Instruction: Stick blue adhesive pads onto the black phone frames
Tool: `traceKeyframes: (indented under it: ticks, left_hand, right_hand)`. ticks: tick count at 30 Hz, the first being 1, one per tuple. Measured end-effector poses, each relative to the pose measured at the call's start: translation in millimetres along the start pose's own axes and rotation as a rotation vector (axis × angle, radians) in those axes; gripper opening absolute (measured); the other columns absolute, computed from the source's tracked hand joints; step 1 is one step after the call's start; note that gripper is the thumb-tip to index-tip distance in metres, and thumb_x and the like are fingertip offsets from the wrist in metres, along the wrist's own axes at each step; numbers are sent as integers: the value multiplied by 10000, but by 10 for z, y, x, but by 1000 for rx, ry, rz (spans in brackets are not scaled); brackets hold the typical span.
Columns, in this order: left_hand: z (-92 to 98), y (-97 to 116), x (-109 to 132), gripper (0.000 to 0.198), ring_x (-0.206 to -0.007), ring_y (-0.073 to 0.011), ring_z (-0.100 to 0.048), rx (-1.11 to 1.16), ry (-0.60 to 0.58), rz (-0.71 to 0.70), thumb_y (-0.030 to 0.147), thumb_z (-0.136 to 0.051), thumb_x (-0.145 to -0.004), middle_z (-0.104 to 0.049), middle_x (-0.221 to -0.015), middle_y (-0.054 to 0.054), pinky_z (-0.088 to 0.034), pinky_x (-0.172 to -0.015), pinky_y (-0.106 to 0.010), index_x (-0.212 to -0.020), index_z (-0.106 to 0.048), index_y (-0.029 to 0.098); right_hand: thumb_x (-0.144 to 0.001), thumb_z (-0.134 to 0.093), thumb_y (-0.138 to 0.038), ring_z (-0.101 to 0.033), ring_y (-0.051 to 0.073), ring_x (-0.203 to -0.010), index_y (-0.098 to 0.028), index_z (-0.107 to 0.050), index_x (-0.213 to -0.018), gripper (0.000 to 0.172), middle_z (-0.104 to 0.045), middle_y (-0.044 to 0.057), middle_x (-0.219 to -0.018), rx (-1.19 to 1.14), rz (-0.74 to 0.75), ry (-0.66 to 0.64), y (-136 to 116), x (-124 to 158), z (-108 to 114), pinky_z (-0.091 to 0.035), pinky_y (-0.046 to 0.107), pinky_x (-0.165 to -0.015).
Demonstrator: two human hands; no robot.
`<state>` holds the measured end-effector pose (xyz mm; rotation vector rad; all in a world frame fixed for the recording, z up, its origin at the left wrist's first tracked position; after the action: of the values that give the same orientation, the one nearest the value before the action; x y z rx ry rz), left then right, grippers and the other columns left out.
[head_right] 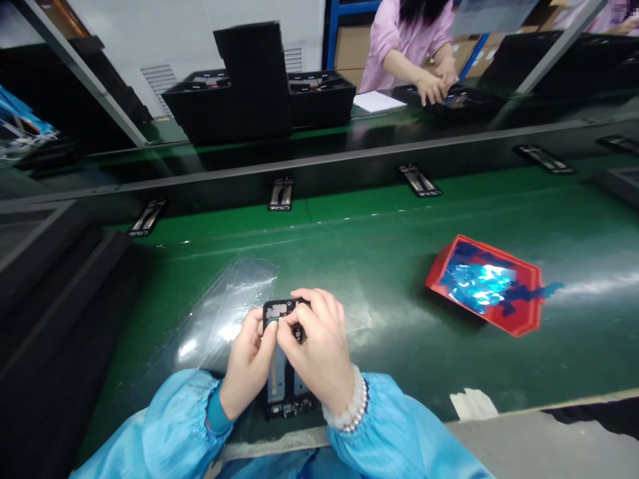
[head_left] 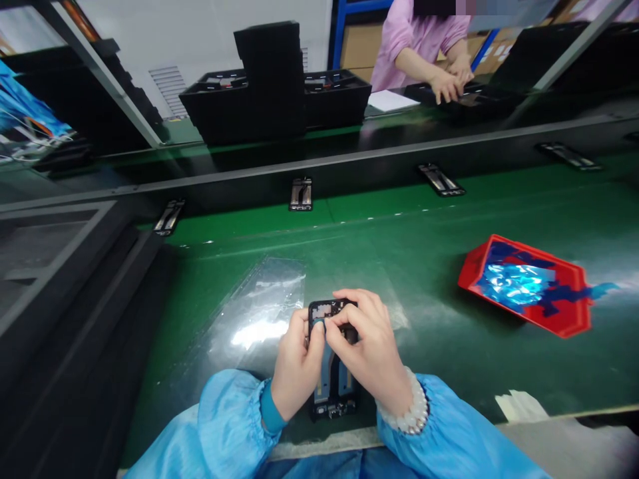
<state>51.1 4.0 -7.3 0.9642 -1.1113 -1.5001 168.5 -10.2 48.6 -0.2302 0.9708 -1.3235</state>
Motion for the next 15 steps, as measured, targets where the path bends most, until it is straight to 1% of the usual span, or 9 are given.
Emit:
traceKeyframes:
  ticks: [3,5,10,12,15]
  left_hand:
    - [37,10,39,110,-818,-136,-629,-43,42,1,238,-415,-912,-643,-903,-20,-483,-698,-241,-986,-490,207]
    - [63,37,61,124,-828,-141,-647,-61,66,-20,232,-421,-909,-655,-944,-32,-497,-694,-242,-1012,-487,209]
    - [126,179,119,184,-831,-135,-672,-143,127,-144,191,-433,-901,-680,-960,-28,-517,-688,-220,-1075,-485,219]
    - [139,207,140,201,-848,-134,-674,-156,143,-175,178,-437,-897,-683,-974,-29,-520,-702,-216,-1088,-483,221]
    - [154,168,153,205,-871,-138,-672,-134,157,-166,185,-438,-898,-682,-987,-38,-523,-723,-223,-1098,-473,218]
  right_hand:
    - [-747,-545,-147,-483,244,-1027,-203,-515,-638,126,-571,75,-1015,-58,-65,-7,23,-5,-46,-394,430,-842]
    - [-740,-552,-157,-480,247,-1047,-203,-512,-623,132,-561,81,-1032,-141,-116,-14,58,1,-80,-410,421,-837]
    - [-739,-579,-197,-466,259,-1120,-204,-557,-651,91,-532,93,-1095,-324,-270,35,119,82,-106,-397,430,-893]
    - [-746,-580,-212,-468,256,-1133,-203,-566,-663,85,-517,93,-1113,-410,-348,27,145,125,-153,-384,427,-919]
    - [-743,-599,-237,-506,226,-1077,-204,-490,-669,136,-501,76,-1112,-579,-471,49,230,167,-221,-416,393,-895]
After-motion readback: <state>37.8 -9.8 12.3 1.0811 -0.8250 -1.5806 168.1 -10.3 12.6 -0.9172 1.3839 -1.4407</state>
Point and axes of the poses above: each hand's wrist, its own x-axis away from the middle knuckle, its own z-axis out of the back of the hand, y = z × x, the point moved 9 cm from there along -x, towards the middle knuckle
